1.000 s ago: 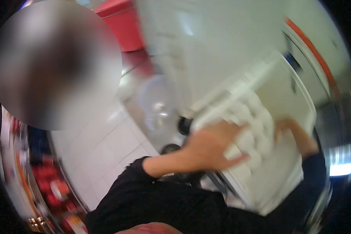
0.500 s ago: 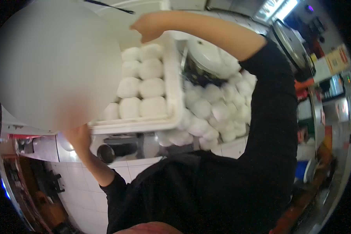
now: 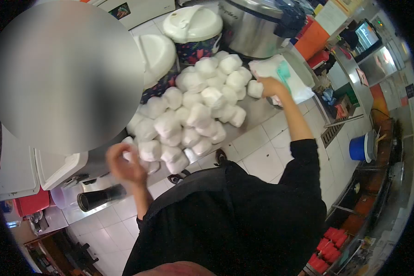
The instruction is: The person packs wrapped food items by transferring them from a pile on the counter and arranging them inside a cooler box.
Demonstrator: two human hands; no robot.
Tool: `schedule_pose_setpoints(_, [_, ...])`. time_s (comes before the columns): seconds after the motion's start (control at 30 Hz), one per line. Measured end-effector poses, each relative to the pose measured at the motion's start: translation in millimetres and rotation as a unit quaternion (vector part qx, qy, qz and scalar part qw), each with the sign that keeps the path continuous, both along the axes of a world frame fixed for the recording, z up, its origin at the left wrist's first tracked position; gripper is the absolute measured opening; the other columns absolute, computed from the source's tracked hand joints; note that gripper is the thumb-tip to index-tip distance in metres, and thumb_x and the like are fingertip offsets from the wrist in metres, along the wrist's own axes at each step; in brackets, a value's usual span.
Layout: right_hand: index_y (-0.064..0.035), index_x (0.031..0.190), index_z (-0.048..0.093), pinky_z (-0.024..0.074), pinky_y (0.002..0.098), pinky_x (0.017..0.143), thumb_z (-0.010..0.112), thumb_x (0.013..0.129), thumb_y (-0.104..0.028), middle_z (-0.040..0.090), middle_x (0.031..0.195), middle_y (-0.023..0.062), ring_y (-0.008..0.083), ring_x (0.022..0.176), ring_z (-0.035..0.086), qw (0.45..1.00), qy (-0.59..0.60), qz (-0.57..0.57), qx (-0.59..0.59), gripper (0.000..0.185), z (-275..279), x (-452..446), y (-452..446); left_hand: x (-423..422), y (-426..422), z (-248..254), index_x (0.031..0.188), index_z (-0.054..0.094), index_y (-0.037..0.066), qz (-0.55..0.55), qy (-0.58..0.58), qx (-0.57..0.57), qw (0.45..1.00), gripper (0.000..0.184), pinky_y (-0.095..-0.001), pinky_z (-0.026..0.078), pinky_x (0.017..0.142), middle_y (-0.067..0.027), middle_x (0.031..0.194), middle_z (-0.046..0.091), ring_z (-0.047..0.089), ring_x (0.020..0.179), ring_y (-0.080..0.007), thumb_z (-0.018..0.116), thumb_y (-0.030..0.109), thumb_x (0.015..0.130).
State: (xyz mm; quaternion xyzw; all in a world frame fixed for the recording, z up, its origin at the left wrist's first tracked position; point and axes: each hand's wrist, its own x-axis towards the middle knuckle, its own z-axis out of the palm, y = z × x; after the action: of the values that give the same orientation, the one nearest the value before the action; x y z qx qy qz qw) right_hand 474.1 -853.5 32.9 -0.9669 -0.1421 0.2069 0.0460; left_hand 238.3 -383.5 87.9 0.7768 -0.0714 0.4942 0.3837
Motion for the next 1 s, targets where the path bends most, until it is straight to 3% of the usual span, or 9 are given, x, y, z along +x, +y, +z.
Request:
schedule_pose_setpoints(0.13, [-0.0079, 0.132, 0.044, 0.0408, 0.0406, 0.096, 0.082, 0.052, -0.024, 0.054, 0.118, 0.0186, 0.0382, 0.114, 0.048, 0.969, -0.208, -0.055, 0.122, 0.090, -134.9, 1.0, -30.5, 25.4, -118.9, -28.2, 0.101, 0.062, 0.001, -0.228, 0.226, -0.145, 0.936, 0.022, -0.0256, 0.045, 0.063, -0.0082, 0.082, 0.063, 0.059, 0.074, -0.0149, 0.065, 0.000, 0.079])
schedule_pose_setpoints(0.3, [-0.0092, 0.115, 0.048, 0.0407, 0.0440, 0.091, 0.081, 0.048, -0.018, 0.055, 0.110, 0.0147, 0.0364, 0.107, 0.048, 0.933, -0.279, -0.055, 0.220, 0.075, -121.0, -19.7, -13.0, 65.4, -201.8, -80.7, 0.124, 0.049, 0.002, -0.449, 0.501, -0.362, 0.646, 0.040, -0.0267, 0.047, 0.077, -0.0064, 0.103, 0.061, 0.058, 0.095, -0.0135, 0.059, 0.023, 0.091])
schedule_pose_setpoints(0.43, [-0.0094, 0.109, 0.047, 0.0425, 0.0425, 0.087, 0.080, 0.047, -0.017, 0.054, 0.106, 0.0138, 0.0358, 0.100, 0.052, 0.900, -0.241, -0.045, 0.360, 0.070, -117.0, -45.7, -11.2, 80.4, -259.7, -131.1, 0.134, 0.034, 0.001, -0.386, 0.560, -0.315, 0.663, 0.062, -0.0323, 0.048, 0.082, -0.0121, 0.118, 0.054, 0.057, 0.102, -0.0195, 0.058, 0.037, 0.091])
schedule_pose_setpoints(0.53, [-0.0092, 0.110, 0.048, 0.0425, 0.0404, 0.088, 0.084, 0.052, -0.024, 0.053, 0.109, 0.0121, 0.0317, 0.102, 0.052, 0.868, -0.191, -0.003, 0.458, 0.069, -36.8, -96.1, 23.4, 84.6, -271.9, -111.2, 0.135, 0.031, 0.002, -0.352, 0.551, -0.395, 0.646, 0.067, -0.0328, 0.049, 0.083, -0.0142, 0.124, 0.049, 0.056, 0.104, -0.0240, 0.065, 0.034, 0.087])
schedule_pose_setpoints(0.6, [-0.0067, 0.113, 0.049, 0.0433, 0.0357, 0.089, 0.085, 0.055, -0.030, 0.054, 0.109, 0.0111, 0.0248, 0.102, 0.053, 0.848, -0.168, 0.193, 0.464, 0.072, -9.0, -98.8, 34.5, 85.2, -266.4, -104.8, 0.134, 0.033, 0.004, -0.377, 0.483, -0.474, 0.632, 0.064, -0.0319, 0.050, 0.081, -0.0131, 0.123, 0.050, 0.055, 0.105, -0.0228, 0.067, 0.029, 0.086])
schedule_pose_setpoints(0.7, [-0.0069, 0.113, 0.050, 0.0472, 0.0336, 0.083, 0.084, 0.062, -0.037, 0.058, 0.105, 0.0111, 0.0218, 0.096, 0.057, 0.825, -0.041, -0.010, 0.563, 0.069, -33.6, -45.6, 29.6, 76.3, -240.1, -100.6, 0.131, 0.036, 0.009, -0.352, 0.466, -0.489, 0.648, 0.059, -0.0334, 0.053, 0.077, -0.0097, 0.122, 0.050, 0.056, 0.104, -0.0195, 0.069, 0.020, 0.083])
schedule_pose_setpoints(0.77, [0.0035, 0.112, 0.051, 0.0482, 0.0369, 0.081, 0.084, 0.064, -0.043, 0.059, 0.102, 0.0178, 0.0268, 0.092, 0.059, 0.805, -0.073, -0.315, 0.498, 0.074, -100.5, 9.6, 38.0, 69.1, -227.4, -92.2, 0.131, 0.037, 0.010, -0.345, 0.436, -0.516, 0.652, 0.057, -0.0358, 0.053, 0.080, -0.0092, 0.123, 0.050, 0.056, 0.106, -0.0205, 0.067, 0.018, 0.084])
schedule_pose_setpoints(0.87, [0.0088, 0.111, 0.048, 0.0507, 0.0375, 0.074, 0.083, 0.065, -0.046, 0.057, 0.105, 0.0226, 0.0279, 0.087, 0.060, 0.713, -0.010, -0.419, 0.563, 0.080, -111.7, 14.9, 67.8, 60.6, -210.9, -75.1, 0.132, 0.036, 0.011, -0.326, 0.364, -0.576, 0.656, 0.055, -0.0409, 0.051, 0.087, -0.0096, 0.126, 0.048, 0.053, 0.113, -0.0239, 0.063, 0.020, 0.085])
schedule_pose_setpoints(1.0, [0.0068, 0.113, 0.048, 0.0488, 0.0324, 0.079, 0.085, 0.060, -0.045, 0.058, 0.105, 0.0209, 0.0243, 0.093, 0.059, 0.729, -0.181, -0.440, 0.493, 0.083, -149.4, 31.5, 77.1, 50.0, -191.2, -62.3, 0.136, 0.034, 0.015, -0.283, 0.344, -0.579, 0.683, 0.054, -0.0483, 0.048, 0.093, -0.0107, 0.132, 0.043, 0.048, 0.121, -0.0286, 0.054, 0.032, 0.089])
